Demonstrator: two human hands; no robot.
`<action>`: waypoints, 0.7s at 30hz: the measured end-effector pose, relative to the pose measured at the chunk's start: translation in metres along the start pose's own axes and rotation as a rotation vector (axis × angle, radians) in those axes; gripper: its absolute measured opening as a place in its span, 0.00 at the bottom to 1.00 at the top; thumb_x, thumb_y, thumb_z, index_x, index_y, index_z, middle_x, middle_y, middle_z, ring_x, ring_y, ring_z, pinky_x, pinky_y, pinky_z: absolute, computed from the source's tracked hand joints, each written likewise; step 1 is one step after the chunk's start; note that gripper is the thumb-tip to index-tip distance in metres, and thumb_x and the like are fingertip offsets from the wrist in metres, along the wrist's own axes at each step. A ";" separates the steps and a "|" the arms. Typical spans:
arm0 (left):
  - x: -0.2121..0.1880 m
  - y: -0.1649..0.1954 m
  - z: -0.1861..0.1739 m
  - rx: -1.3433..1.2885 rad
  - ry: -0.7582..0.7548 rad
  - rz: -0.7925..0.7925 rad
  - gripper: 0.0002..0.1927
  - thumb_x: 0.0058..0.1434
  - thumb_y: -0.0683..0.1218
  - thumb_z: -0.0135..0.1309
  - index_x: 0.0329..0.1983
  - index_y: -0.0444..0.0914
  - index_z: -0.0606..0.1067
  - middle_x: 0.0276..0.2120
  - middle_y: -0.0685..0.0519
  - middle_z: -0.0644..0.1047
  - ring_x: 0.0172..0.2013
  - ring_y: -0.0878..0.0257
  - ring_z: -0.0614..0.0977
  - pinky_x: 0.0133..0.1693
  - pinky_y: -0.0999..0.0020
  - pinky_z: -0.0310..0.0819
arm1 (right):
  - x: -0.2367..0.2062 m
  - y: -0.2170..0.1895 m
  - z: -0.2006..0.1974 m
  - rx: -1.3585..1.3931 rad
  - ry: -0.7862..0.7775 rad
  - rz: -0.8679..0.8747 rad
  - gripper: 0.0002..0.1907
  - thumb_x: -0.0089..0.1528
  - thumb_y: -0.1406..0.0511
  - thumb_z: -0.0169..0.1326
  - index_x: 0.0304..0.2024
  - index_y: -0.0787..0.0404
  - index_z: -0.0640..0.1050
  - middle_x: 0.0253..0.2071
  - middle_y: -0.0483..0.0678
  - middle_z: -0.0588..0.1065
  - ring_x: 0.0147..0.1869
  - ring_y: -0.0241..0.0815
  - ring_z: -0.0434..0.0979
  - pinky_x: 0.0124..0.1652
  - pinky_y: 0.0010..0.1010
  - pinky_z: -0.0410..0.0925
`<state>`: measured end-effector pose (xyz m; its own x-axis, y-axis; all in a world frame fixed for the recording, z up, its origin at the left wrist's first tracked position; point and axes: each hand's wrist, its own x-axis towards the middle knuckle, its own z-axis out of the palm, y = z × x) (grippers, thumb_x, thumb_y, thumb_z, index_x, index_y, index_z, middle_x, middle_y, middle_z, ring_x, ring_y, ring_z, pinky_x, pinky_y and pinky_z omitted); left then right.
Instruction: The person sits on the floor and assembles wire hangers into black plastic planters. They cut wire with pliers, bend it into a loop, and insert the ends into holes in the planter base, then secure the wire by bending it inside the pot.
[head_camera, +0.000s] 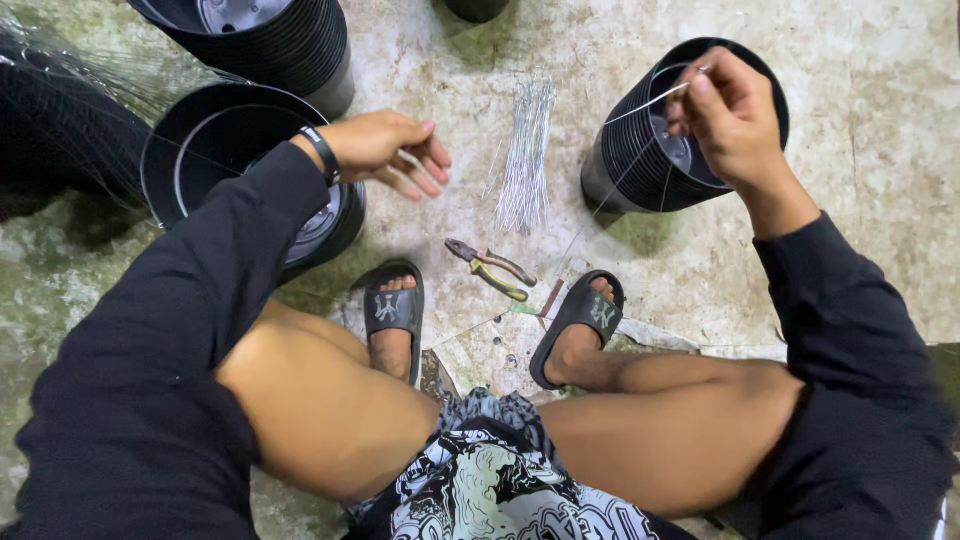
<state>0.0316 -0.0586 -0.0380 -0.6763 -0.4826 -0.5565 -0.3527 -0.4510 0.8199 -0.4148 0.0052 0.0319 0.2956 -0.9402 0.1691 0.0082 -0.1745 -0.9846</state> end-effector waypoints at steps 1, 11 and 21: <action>-0.004 0.000 0.002 -0.050 -0.058 -0.023 0.28 0.74 0.58 0.33 0.52 0.31 0.74 0.47 0.43 0.81 0.43 0.55 0.85 0.46 0.57 0.81 | -0.002 0.002 -0.004 0.091 0.021 0.001 0.07 0.80 0.65 0.48 0.50 0.62 0.70 0.37 0.47 0.72 0.39 0.34 0.73 0.42 0.24 0.69; -0.015 0.006 0.023 -0.205 -0.363 0.045 0.25 0.76 0.57 0.38 0.49 0.32 0.75 0.34 0.50 0.77 0.33 0.64 0.79 0.36 0.63 0.78 | -0.010 0.009 -0.015 0.097 0.048 -0.022 0.07 0.80 0.66 0.47 0.48 0.65 0.70 0.38 0.50 0.72 0.41 0.37 0.72 0.44 0.26 0.68; -0.012 0.010 0.029 0.267 -0.082 0.356 0.19 0.70 0.54 0.56 0.27 0.39 0.71 0.19 0.58 0.66 0.24 0.67 0.68 0.30 0.66 0.70 | -0.007 0.008 -0.012 -0.093 0.184 -0.027 0.08 0.77 0.72 0.46 0.41 0.66 0.71 0.28 0.50 0.73 0.29 0.35 0.71 0.32 0.23 0.66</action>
<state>0.0179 -0.0354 -0.0192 -0.8313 -0.5063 -0.2294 -0.2358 -0.0526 0.9704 -0.4278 0.0068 0.0229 0.1170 -0.9709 0.2088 -0.0767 -0.2184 -0.9728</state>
